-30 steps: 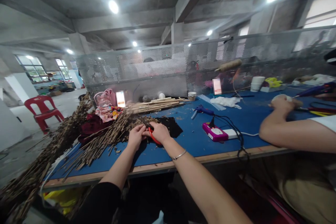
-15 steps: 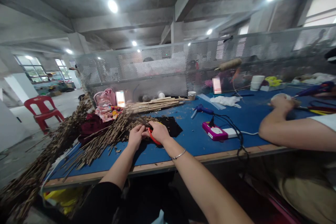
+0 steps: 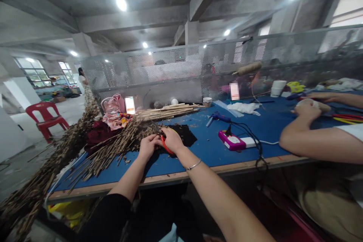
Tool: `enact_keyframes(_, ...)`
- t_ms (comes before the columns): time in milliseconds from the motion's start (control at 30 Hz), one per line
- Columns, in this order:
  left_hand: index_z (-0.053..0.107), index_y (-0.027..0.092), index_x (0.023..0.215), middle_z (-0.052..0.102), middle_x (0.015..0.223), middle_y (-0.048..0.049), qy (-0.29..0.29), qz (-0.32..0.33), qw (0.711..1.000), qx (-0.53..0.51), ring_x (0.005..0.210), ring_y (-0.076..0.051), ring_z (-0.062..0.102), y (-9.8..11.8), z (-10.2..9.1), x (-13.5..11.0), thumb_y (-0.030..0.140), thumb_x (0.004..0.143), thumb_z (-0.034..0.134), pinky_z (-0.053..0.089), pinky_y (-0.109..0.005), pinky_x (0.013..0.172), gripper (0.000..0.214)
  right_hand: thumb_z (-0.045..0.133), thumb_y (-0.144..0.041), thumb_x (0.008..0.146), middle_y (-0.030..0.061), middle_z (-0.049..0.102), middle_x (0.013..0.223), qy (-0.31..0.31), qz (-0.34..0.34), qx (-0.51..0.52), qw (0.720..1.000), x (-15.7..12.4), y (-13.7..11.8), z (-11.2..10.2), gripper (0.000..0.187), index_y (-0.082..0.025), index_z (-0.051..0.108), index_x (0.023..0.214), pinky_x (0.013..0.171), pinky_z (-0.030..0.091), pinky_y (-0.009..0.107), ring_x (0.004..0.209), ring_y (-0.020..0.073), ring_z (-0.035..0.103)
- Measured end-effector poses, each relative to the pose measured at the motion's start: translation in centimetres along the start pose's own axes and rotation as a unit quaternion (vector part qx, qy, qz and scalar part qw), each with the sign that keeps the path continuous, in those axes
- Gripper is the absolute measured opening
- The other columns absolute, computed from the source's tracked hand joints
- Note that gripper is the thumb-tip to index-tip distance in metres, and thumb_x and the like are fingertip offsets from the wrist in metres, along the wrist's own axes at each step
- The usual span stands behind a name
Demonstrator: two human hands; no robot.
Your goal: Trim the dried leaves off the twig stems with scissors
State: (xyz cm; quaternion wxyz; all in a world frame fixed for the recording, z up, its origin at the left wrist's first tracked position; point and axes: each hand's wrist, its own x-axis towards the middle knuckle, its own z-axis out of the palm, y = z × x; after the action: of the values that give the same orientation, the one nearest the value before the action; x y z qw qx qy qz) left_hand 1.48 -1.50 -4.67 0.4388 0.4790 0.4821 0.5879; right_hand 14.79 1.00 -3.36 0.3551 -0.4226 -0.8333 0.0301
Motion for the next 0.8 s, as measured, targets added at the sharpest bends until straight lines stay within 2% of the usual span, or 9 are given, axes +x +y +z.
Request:
enact_keyframes(167,0.071,0.010,0.086,0.062,0.055,-0.0016,0.017,0.002,1.000,0.014,0.038,-0.007,0.045,0.03,0.02,0.04,0.028,0.066,0.066,0.038,-0.019,0.038,0.027,0.051,-0.060,0.074,0.0054,0.063,0.095,-0.019,0.029,-0.033,0.999,-0.18,-0.31,-0.36,0.046,-0.024,0.054,0.103,0.070,0.041,0.027,0.089,0.0211,0.059)
enact_keyframes(467,0.069,0.010,0.090,0.063,0.059,-0.0028,0.033,-0.005,0.999,0.014,0.040,-0.007,0.047,-0.02,0.03,0.11,0.028,0.068,0.065,0.040,-0.019,0.039,0.029,0.049,-0.062,0.074,0.0051,0.065,0.085,-0.062,0.075,-0.066,0.993,-0.15,-0.43,-0.41,0.045,-0.024,0.057,0.097,0.062,0.037,0.025,0.079,0.0206,0.061)
enact_keyframes(633,0.067,0.011,0.090,0.066,0.068,-0.0041,0.015,-0.005,1.000,-0.005,0.047,-0.009,0.052,-0.12,0.07,0.09,0.032,0.070,0.062,0.044,-0.020,0.043,0.029,0.053,-0.061,0.072,0.0072,0.062,0.096,-0.044,0.041,-0.051,0.997,-0.07,-0.34,-0.30,0.052,-0.021,0.053,0.106,0.072,0.039,0.026,0.092,0.0209,0.057)
enact_keyframes(800,0.067,0.011,0.080,0.060,0.057,-0.0009,-0.009,0.008,1.000,-0.016,0.042,-0.007,0.047,-0.02,0.11,-0.12,0.034,0.069,0.062,0.039,-0.018,0.040,0.026,0.059,-0.057,0.069,0.0116,0.057,0.101,-0.026,-0.004,-0.016,1.000,0.13,0.05,0.02,0.061,-0.015,0.051,0.112,0.084,0.039,0.033,0.096,0.0220,0.052)
